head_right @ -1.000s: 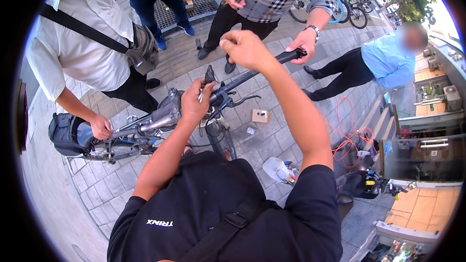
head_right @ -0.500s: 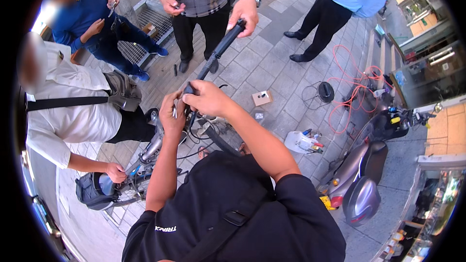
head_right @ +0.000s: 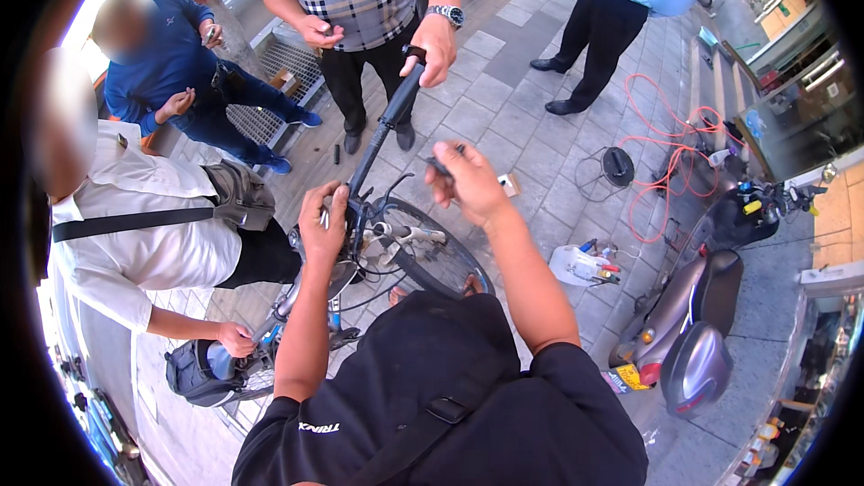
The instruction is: The person repairs a bicycle handlebar on a sidewalk, using a screwdriver to tighten components and adjusting the grip and brake lever. The person works on the handlebar stem and brake assembly while several bystanders observe.
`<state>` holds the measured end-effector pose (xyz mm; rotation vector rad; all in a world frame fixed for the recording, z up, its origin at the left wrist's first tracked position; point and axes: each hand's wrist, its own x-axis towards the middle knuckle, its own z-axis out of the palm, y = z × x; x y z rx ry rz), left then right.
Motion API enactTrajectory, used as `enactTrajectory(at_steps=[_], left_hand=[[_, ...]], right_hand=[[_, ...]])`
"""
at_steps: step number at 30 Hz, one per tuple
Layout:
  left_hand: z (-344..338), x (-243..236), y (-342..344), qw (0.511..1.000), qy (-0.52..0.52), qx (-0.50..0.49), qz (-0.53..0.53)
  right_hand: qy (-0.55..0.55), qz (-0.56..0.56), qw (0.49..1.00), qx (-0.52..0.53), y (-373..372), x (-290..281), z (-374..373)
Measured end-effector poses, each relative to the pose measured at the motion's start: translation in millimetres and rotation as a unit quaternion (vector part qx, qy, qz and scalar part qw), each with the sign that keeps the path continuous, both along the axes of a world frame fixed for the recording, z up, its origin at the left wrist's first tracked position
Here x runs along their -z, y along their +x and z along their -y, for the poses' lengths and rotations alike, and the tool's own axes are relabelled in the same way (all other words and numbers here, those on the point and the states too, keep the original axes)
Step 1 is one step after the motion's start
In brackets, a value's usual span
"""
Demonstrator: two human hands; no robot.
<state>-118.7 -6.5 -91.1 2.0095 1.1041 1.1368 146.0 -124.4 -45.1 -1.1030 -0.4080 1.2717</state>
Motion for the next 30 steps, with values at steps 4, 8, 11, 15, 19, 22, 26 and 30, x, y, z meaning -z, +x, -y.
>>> enactTrajectory(at_steps=[4,8,11,15,19,22,26,30], left_hand=[[-24.1,-30.4,25.8,0.998,-0.002,0.021,-0.052],[-27.1,-69.9,56.3,0.997,-0.045,0.057,-0.036],[-5.9,-94.9,66.4,0.986,-0.047,0.132,0.092],[33.9,-84.7,51.7,0.841,-0.445,0.201,0.233],[45.7,-76.0,50.1,0.696,-0.545,0.238,0.404],[51.6,-62.8,41.9,0.681,-0.558,0.174,0.441],[44.6,-47.7,29.4,0.695,-0.528,0.100,0.477],[26.1,-61.0,-12.4,0.789,-0.455,0.069,0.406]], right_hand=[[0.119,0.001,0.992,0.039,23.3,-13.0,-7.6],[0.167,0.082,0.982,0.042,32.3,-36.3,-10.2],[0.164,0.338,0.921,0.099,-4.4,-57.7,-6.5],[0.211,0.634,0.744,-0.013,-70.0,-76.1,-9.2],[0.212,0.684,0.696,-0.061,-89.5,-59.8,-16.6],[0.207,0.748,0.622,-0.101,-92.4,-54.1,-14.2],[0.263,0.653,0.687,-0.180,-84.3,-62.9,-18.9],[0.033,0.526,0.844,-0.098,-26.6,-96.4,-31.3]])
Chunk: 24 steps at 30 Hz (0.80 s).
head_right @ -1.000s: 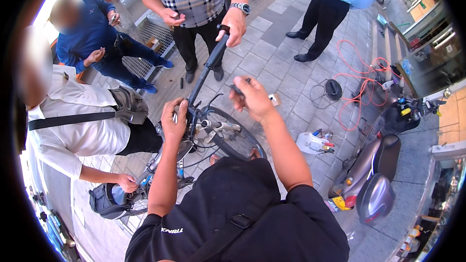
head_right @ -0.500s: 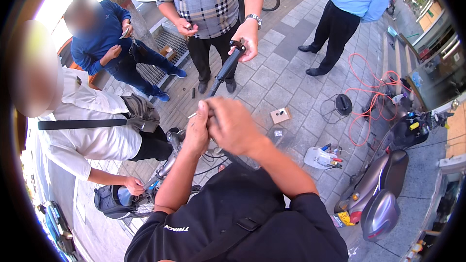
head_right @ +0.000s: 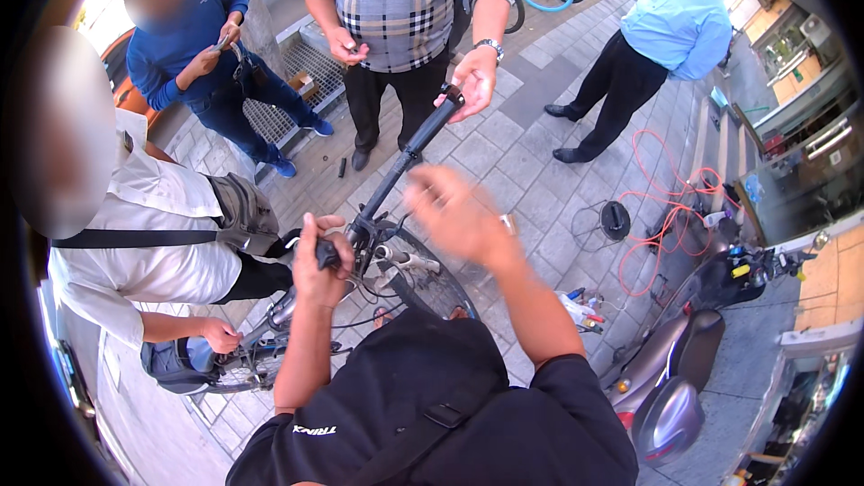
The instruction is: The person repairs a bicycle handlebar on a sidewalk, using a screwdriver to tighten components and adjusting the grip and brake lever. The person works on the handlebar stem and brake assembly while several bystanders observe.
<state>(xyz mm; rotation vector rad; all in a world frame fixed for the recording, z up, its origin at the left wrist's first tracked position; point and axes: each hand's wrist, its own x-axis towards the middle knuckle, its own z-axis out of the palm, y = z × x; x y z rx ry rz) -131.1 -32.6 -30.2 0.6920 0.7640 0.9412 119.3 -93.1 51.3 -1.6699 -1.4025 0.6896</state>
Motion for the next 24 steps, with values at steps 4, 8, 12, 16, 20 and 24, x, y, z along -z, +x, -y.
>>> enactTrajectory(at_steps=[4,8,12,16,20,24], left_hand=[[-18.0,-25.7,-14.7,0.971,0.161,0.027,-0.177],[-23.0,-29.3,-9.9,0.973,0.165,0.064,-0.148],[-14.4,-21.6,-4.8,0.972,0.165,0.092,-0.141],[-7.2,-16.6,5.0,0.984,0.125,0.107,-0.075],[-24.4,-23.3,7.8,0.976,0.101,0.123,-0.151],[-50.0,-39.6,38.1,0.858,0.325,0.102,-0.384]], right_hand=[[0.242,0.115,0.944,0.195,91.6,48.4,-71.7],[0.091,0.128,0.983,0.094,127.6,36.7,-124.4],[-0.045,0.045,0.993,0.101,127.4,50.9,-160.3],[-0.082,-0.086,0.985,0.127,123.8,71.7,-185.7],[0.056,-0.067,0.991,0.097,125.7,95.1,-191.1],[0.146,-0.054,0.985,0.071,119.0,79.6,-177.9]])
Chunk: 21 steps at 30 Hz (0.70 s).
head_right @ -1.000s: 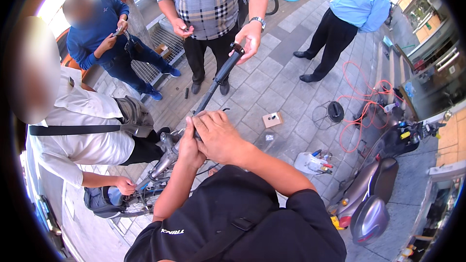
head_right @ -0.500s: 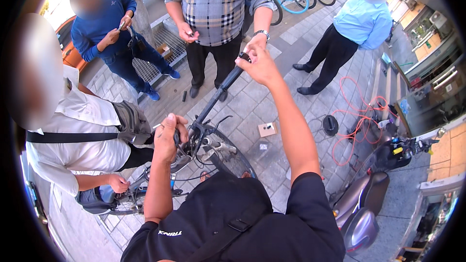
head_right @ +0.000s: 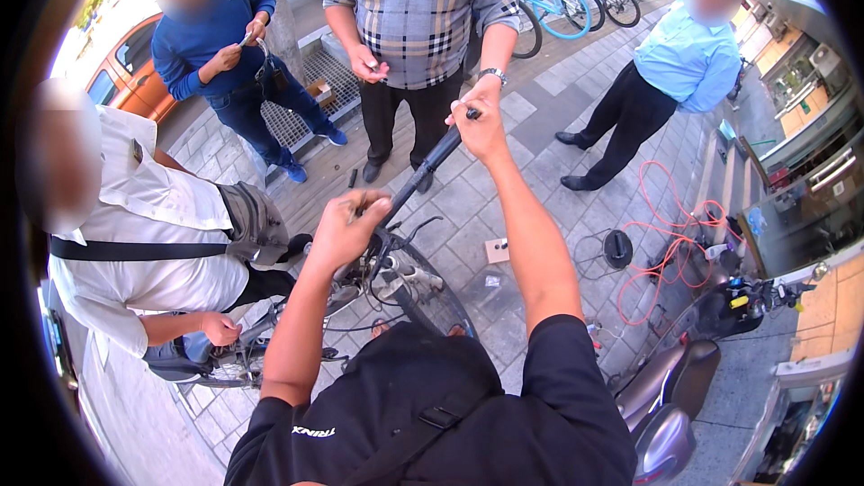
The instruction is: The person repairs a bicycle handlebar on a sidewalk, using a screwdriver to tighten components and adjusting the grip and brake lever. The person works on the handlebar stem and brake assembly while several bystanders observe.
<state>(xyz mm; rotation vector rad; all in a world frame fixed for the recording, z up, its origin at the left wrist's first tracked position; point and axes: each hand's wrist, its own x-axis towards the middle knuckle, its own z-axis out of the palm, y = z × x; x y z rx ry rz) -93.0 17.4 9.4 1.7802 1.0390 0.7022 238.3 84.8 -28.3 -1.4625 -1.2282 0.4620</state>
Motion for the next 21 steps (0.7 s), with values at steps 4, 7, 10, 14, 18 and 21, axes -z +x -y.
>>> enactTrajectory(at_steps=[4,7,10,14,18,21], left_hand=[[-24.0,-18.1,43.2,0.976,0.153,0.012,-0.153],[-36.7,-24.6,71.6,0.965,0.105,0.044,-0.238],[-42.0,-11.7,93.8,0.964,0.076,0.039,-0.251],[-44.8,2.2,108.1,0.969,0.084,0.008,-0.232],[-45.4,1.7,106.8,0.969,0.046,0.008,-0.242],[-41.5,0.3,108.0,0.969,0.060,0.004,-0.241]], right_hand=[[-0.138,-0.046,0.989,0.038,-15.3,-28.5,3.3],[-0.118,-0.017,0.993,0.022,-25.6,-49.4,15.8],[-0.023,-0.012,1.000,0.005,-21.1,-46.0,24.2],[-0.036,-0.045,0.998,0.035,-3.7,-20.2,18.2],[-0.178,-0.114,0.977,0.028,-15.3,-43.0,24.9],[-0.141,-0.077,0.987,0.017,-8.8,-35.1,26.9]])
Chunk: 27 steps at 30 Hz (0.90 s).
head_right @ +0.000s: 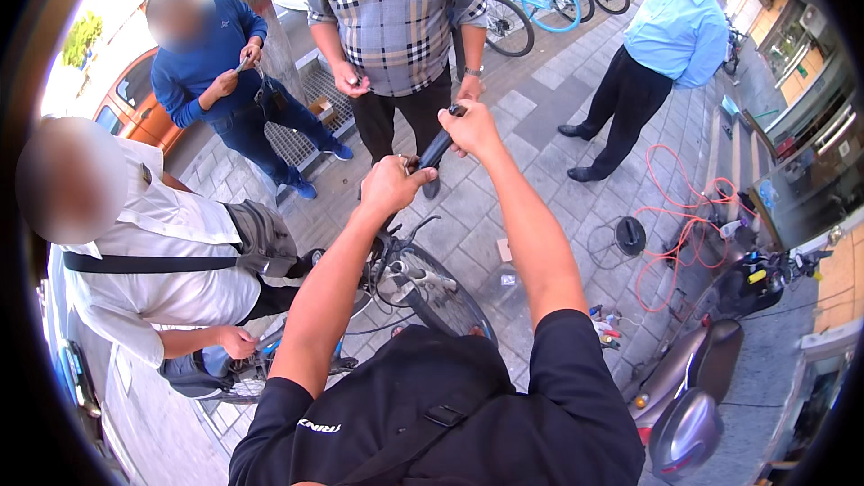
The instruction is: The person repairs a bicycle handlebar on a sidewalk, using a screwdriver to tighten components and adjusting the grip and brake lever. The person works on the handlebar stem and brake assembly while several bystanders observe.
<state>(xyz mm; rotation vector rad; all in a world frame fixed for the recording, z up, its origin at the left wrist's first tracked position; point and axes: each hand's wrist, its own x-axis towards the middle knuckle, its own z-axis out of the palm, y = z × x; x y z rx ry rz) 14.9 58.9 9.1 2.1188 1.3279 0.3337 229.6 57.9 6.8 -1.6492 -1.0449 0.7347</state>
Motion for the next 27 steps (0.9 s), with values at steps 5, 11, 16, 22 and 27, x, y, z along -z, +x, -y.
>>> enactTrajectory(at_steps=[5,11,16,22,27], left_hand=[[-1.4,0.7,3.6,1.000,-0.009,0.004,0.015],[7.9,-17.0,5.7,1.000,-0.016,-0.010,-0.007],[-0.5,4.3,-1.2,0.999,0.006,-0.010,-0.036],[4.9,-9.3,-3.5,0.999,0.017,0.027,0.020],[17.3,-27.7,-8.8,0.991,0.006,0.015,0.131]], right_hand=[[0.019,-0.043,0.999,0.014,15.1,19.1,-10.0],[0.046,0.023,0.998,0.028,10.2,12.4,-15.1],[0.044,-0.014,0.998,0.053,-0.2,34.1,-19.5],[0.129,0.060,0.989,0.043,17.1,27.7,-16.7],[0.139,0.017,0.989,0.035,5.8,-31.0,-1.9]])
